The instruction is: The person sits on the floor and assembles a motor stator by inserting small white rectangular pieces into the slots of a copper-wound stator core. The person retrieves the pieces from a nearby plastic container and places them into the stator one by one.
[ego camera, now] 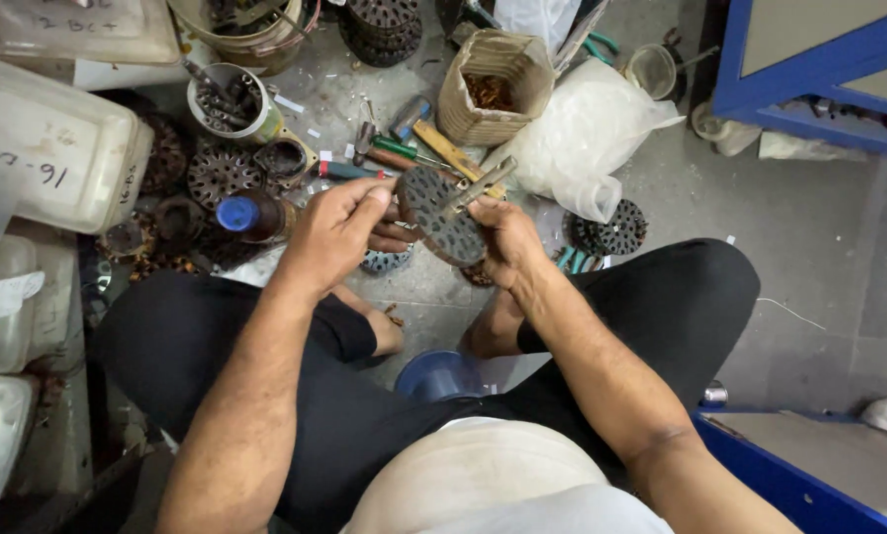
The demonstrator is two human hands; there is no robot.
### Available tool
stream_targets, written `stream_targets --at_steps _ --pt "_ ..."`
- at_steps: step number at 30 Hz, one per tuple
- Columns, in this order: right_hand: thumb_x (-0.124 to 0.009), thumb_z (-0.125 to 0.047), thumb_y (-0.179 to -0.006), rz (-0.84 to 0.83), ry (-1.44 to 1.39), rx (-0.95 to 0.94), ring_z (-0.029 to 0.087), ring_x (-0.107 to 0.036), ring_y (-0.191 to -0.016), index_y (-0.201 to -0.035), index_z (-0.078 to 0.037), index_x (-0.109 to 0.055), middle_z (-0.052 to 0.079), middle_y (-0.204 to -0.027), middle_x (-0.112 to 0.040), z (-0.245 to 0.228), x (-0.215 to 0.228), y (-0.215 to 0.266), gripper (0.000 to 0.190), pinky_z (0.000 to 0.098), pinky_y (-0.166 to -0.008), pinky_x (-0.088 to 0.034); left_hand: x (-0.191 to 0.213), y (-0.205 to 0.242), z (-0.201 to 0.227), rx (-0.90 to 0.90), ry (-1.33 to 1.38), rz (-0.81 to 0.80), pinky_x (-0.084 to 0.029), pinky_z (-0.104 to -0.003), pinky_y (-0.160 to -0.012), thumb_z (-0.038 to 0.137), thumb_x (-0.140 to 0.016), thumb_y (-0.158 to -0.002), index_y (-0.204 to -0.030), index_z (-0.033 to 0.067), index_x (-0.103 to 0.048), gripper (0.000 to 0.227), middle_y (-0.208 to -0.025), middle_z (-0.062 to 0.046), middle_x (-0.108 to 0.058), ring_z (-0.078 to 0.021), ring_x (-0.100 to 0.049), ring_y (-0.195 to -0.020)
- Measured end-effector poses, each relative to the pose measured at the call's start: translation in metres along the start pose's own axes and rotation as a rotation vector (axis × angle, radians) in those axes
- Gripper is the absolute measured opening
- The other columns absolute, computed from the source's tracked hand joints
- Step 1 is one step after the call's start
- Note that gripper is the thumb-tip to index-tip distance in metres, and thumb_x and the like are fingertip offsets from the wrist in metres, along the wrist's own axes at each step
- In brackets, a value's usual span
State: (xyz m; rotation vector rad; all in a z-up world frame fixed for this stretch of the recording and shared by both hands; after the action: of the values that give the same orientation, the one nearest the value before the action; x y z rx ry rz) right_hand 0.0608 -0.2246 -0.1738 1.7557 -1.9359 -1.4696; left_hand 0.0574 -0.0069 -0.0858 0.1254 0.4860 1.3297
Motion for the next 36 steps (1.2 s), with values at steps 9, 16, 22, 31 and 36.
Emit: stream_targets --at_steps 9,16,22,31,36 --pt "-0.044 -0.026 -0.106 -0.612 0.01 -0.476 0.009 -0.046 -0.045 -0.126 0.012 -0.063 0.004 -0.065 -0.055 0.031 -0.028 0.009 0.047 0.0207 -0.039 -0.038 -0.02 0.03 0.078 -0.777 -0.85 0.081 -0.06 -0.035 -0.089 0.023 -0.085 -0.087 -0.123 0.0109 -0.072 0.04 -0.114 -0.012 -0.076 -0.0244 -0.074 -0.105" --pt "-0.041 -0.065 -0.098 -0.254 0.344 -0.366 0.026 -0.068 -0.052 -0.132 -0.01 -0.062 0.023 -0.084 -0.075 0.016 -0.016 0.003 0.068 0.03 -0.041 -0.051 -0.015 0.014 0.039 -0.481 -0.763 0.119 -0.059 -0.031 -0.072 0.025 -0.087 -0.081 -0.102 0.0088 -0.08 0.027 -0.093 -0.007 -0.079 -0.0195 -0.077 -0.08" --pt "-0.034 -0.081 -0.087 -0.182 0.34 -0.315 0.029 -0.072 -0.052 -0.126 -0.018 -0.066 0.023 -0.08 -0.075 0.026 0.026 -0.015 0.081 0.0294 -0.037 -0.052 -0.031 0.002 0.003 -0.408 -0.7 0.122 -0.059 -0.032 -0.071 0.025 -0.084 -0.082 -0.103 0.0092 -0.08 0.026 -0.097 -0.006 -0.079 -0.0183 -0.077 -0.083" --pt "-0.065 -0.058 -0.095 0.289 1.214 0.148 0.034 -0.076 -0.075 -0.105 -0.008 -0.074 0.021 -0.085 -0.078 0.026 0.136 -0.089 0.052 0.0458 -0.066 -0.057 -0.023 -0.031 -0.067 -0.075 -0.896 0.354 -0.056 -0.04 -0.075 0.029 -0.084 -0.081 -0.098 0.0075 -0.076 0.028 -0.088 -0.012 -0.077 -0.0284 -0.074 -0.08" --pt "-0.078 -0.052 -0.083 0.486 1.705 0.175 0.037 -0.069 -0.107 -0.118 -0.011 -0.067 0.018 -0.114 -0.072 0.027 0.148 -0.077 0.055 0.051 -0.087 -0.054 -0.01 -0.056 -0.126 0.076 -0.993 0.427 -0.056 -0.045 -0.079 0.029 -0.087 -0.077 -0.093 0.0106 -0.08 0.025 -0.091 -0.015 -0.077 -0.0339 -0.073 -0.086"
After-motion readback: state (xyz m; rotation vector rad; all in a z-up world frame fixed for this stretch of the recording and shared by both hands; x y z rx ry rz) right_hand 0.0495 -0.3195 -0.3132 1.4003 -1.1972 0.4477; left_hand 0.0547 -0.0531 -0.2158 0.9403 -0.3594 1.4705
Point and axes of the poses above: each hand's wrist, its own y-axis away from the middle knuckle, its own x-axis out of the back of the hand, z = x × y, the point moved 6 cm from there along -y, towards the middle knuckle
